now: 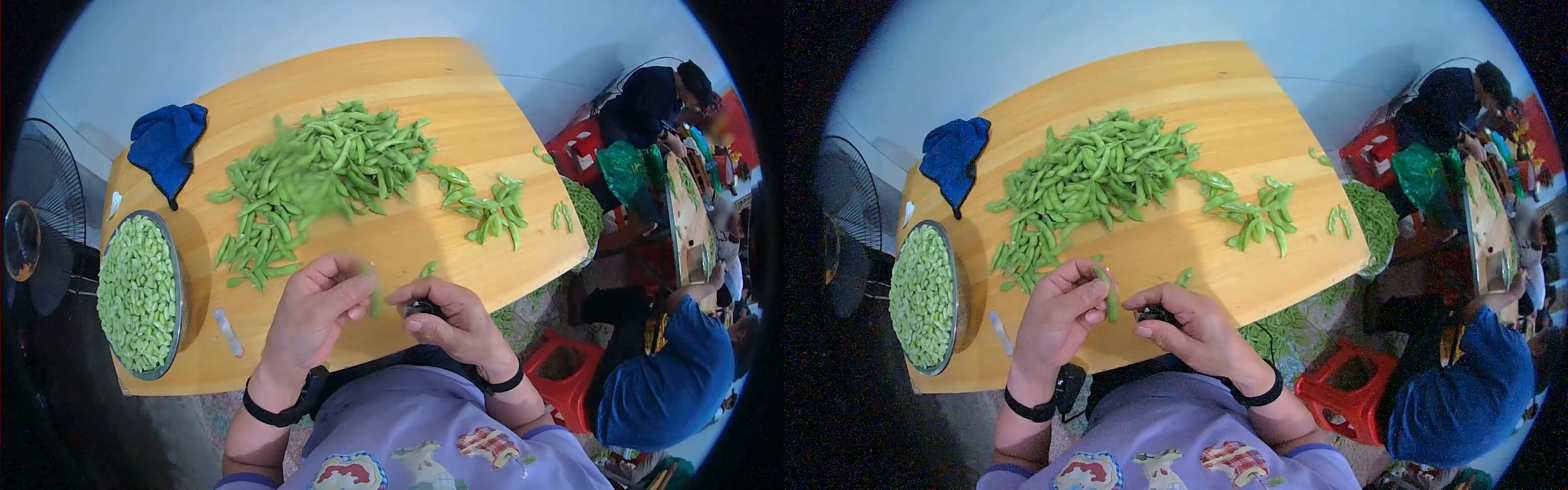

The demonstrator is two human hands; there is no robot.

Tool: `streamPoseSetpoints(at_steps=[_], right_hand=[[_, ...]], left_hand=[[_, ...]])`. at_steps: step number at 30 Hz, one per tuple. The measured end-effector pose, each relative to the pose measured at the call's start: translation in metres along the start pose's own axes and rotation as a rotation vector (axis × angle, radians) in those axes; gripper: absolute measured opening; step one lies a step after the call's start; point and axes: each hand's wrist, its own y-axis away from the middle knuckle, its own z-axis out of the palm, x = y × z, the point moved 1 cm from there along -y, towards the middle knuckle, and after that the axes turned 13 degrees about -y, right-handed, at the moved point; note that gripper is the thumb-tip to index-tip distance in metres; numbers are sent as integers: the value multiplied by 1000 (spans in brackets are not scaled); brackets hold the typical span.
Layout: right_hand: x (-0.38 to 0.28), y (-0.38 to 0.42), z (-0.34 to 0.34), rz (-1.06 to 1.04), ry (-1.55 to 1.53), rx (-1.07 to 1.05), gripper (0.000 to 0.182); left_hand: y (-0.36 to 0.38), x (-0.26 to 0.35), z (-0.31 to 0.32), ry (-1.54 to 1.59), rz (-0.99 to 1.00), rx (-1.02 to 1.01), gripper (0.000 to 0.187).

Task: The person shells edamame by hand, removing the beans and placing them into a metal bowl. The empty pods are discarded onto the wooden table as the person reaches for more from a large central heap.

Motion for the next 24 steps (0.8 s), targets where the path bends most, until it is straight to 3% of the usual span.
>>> streamPoseSetpoints(at_steps=[3,14,22,24], right_hand=[[-1,0,1,-12,-8,7,24],[-11,7,-1,-72,102,9,16],[-17,10,2,-214,327,48,10],[-16,13,0,111,-190,18,9]], left_hand=[[-4,-4,9,27,35,-2,10],[0,5,22,-451,205,43,10],[0,-1,22,-340,194,-17,11],[-3,-8,21,-256,189,-56,11]])
